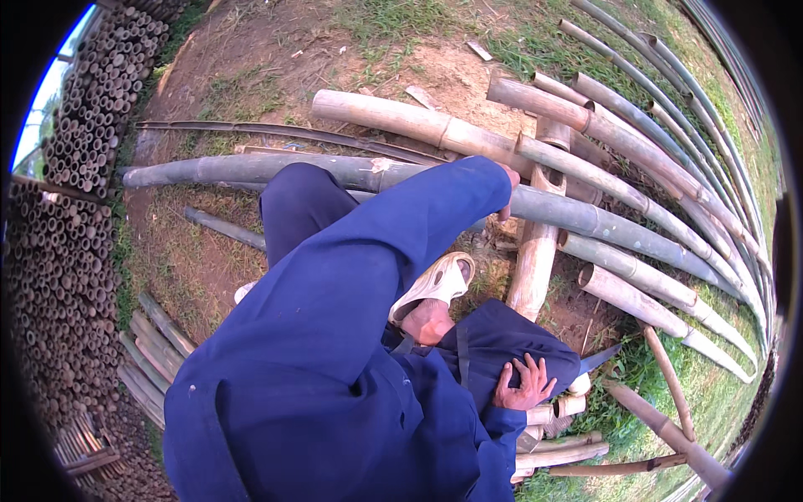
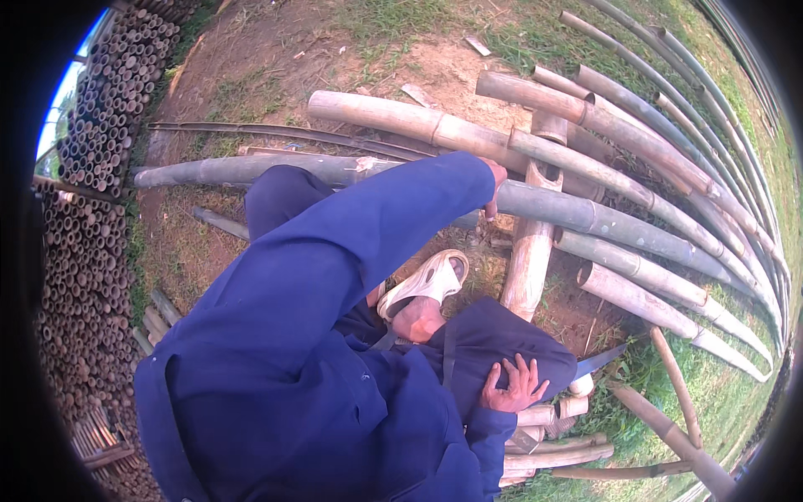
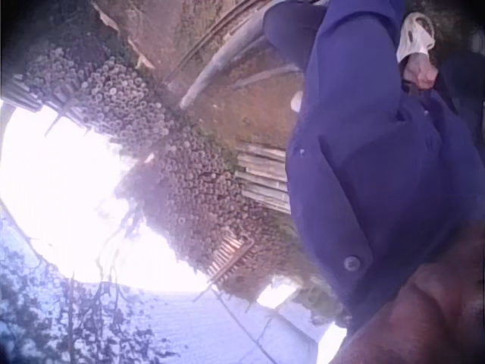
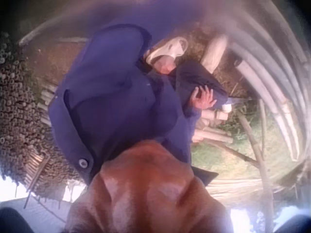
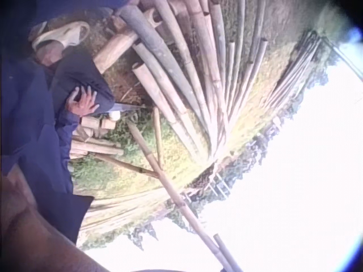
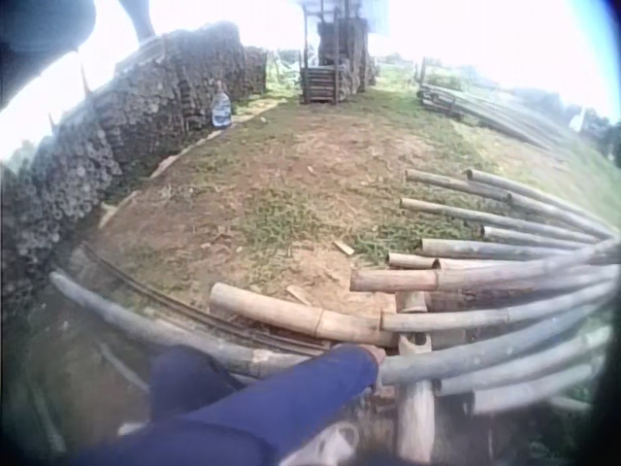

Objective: The person sits on the ground and uses a hand saw to cut bamboo poles into shorter sections. They repeatedly position the bamboo, saw through it, and place the cut pieces aside.

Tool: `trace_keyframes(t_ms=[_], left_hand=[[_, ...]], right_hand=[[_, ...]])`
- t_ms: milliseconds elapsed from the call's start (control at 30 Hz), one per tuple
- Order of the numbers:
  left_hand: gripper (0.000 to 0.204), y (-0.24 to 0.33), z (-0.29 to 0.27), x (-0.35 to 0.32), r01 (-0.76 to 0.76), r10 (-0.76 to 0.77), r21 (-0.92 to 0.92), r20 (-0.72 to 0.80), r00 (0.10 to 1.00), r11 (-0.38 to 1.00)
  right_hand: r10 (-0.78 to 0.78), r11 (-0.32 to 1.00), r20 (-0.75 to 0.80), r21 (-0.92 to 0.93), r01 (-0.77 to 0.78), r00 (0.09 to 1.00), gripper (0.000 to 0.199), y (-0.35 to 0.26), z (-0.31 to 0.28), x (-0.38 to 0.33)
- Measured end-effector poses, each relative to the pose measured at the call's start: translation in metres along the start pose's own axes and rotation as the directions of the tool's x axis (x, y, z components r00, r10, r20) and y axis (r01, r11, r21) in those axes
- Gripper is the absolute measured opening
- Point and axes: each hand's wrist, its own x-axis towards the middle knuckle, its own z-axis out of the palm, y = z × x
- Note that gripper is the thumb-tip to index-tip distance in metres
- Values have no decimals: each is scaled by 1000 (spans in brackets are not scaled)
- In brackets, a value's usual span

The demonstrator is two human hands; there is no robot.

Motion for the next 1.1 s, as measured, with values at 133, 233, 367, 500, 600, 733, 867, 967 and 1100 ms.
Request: trace_keyframes(t_ms=[133,233,367,500,600,733,867,967,1100], left_hand=[[55,-9,3,-15,-93,85,-86,-91,992,992],[51,-12,7,-14,-139,133,-48,-121,984,989],[54,-36,21,-15,-181,184,34,-275,944,983],[57,-71,12,-47,-177,194,95,-229,954,980],[65,-97,17,-85,-86,113,133,-212,971,987],[75,-142,7,-126,3,48,250,-199,979,968],[82,-182,-7,-179,111,-45,316,-208,977,942],[85,-218,-14,-222,145,-57,339,-258,965,930],[88,-261,-8,-274,279,-121,353,-408,905,893]], right_hand=[[-22,998,12,-51,23,1000,15,1,-1,5],[-56,996,46,-73,59,997,14,3,-5,5],[-29,994,75,-106,37,997,16,-2,-9,9],[9,994,100,-105,2,995,17,-7,-11,5],[-24,995,102,-98,34,995,17,-7,-12,5],[-11,995,94,-96,20,995,18,-16,-16,0],[-48,995,139,-77,59,989,19,-9,-19,7],[-85,994,115,-55,92,990,17,-5,-16,8],[-99,995,122,-18,102,988,16,-21,-16,19]])
